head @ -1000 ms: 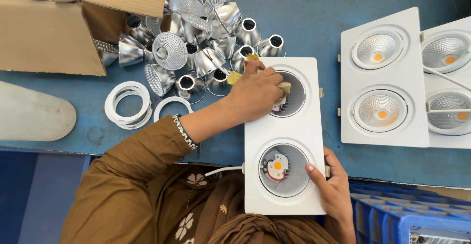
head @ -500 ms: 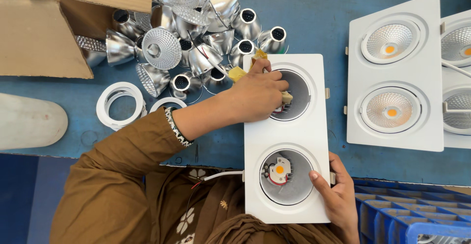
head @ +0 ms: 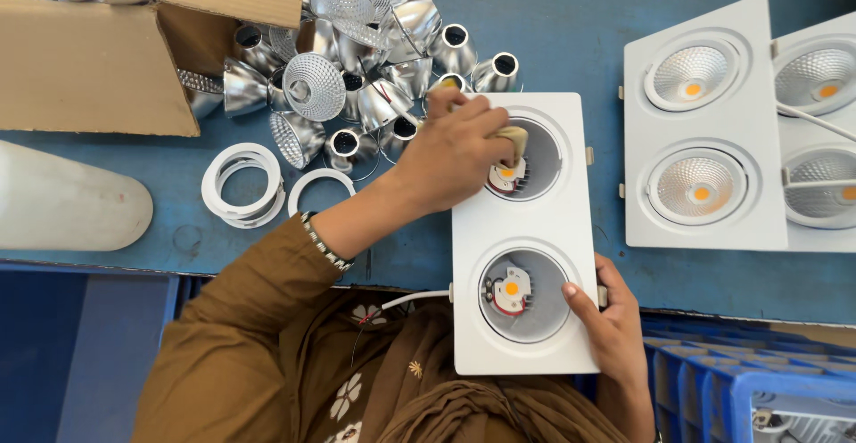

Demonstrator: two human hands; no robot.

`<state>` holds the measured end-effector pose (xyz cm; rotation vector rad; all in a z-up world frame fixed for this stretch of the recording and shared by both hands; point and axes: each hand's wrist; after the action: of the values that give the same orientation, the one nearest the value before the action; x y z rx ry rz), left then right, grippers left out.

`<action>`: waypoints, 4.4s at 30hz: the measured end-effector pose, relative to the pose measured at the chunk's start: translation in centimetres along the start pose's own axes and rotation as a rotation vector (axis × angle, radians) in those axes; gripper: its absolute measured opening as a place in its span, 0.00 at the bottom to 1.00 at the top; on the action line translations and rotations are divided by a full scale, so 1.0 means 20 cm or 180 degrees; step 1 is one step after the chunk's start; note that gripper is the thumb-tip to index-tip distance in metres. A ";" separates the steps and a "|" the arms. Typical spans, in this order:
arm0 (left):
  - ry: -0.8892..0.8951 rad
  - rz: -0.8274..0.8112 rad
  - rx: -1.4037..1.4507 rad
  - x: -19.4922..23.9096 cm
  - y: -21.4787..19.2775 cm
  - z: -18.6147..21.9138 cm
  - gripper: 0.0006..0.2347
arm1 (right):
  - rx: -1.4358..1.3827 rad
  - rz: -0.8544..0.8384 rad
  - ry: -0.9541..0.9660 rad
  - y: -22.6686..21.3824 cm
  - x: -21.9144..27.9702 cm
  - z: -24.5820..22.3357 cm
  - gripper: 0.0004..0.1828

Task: The person wipes the interior of a dual recessed light fixture with a cloth, then inserts a metallic reflector into one of the openings. They place a white plastic ring over the reflector and press it into place. The person repeats the process for the second opening, inserting another reflector and ring, then sets the completed fixture aside.

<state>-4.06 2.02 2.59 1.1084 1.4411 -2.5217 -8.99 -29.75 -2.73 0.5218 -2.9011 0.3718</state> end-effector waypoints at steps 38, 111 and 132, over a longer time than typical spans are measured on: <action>-0.2294 0.1566 0.1983 0.82 -0.08 0.21 0.19 | -0.0126 -0.0096 -0.0554 0.00 -0.03 0.02 0.22; -0.2027 0.2166 0.5988 0.98 -0.15 -0.17 0.24 | -0.0368 0.0001 -0.0511 -0.03 -0.05 0.08 0.21; -0.3239 0.3014 0.4353 1.30 -0.64 -0.39 0.31 | -0.0439 0.0038 -0.0439 -0.01 -0.03 0.06 0.21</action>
<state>-23.65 23.18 -5.92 0.1195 -0.9449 -2.2813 -8.48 -30.07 -3.98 0.5277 -3.0346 0.1405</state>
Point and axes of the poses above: each hand's wrist, its own x-axis away from the middle knuckle, its own y-axis out of the palm, z = x × y, and after that the axes turned 8 degrees about x, right-handed
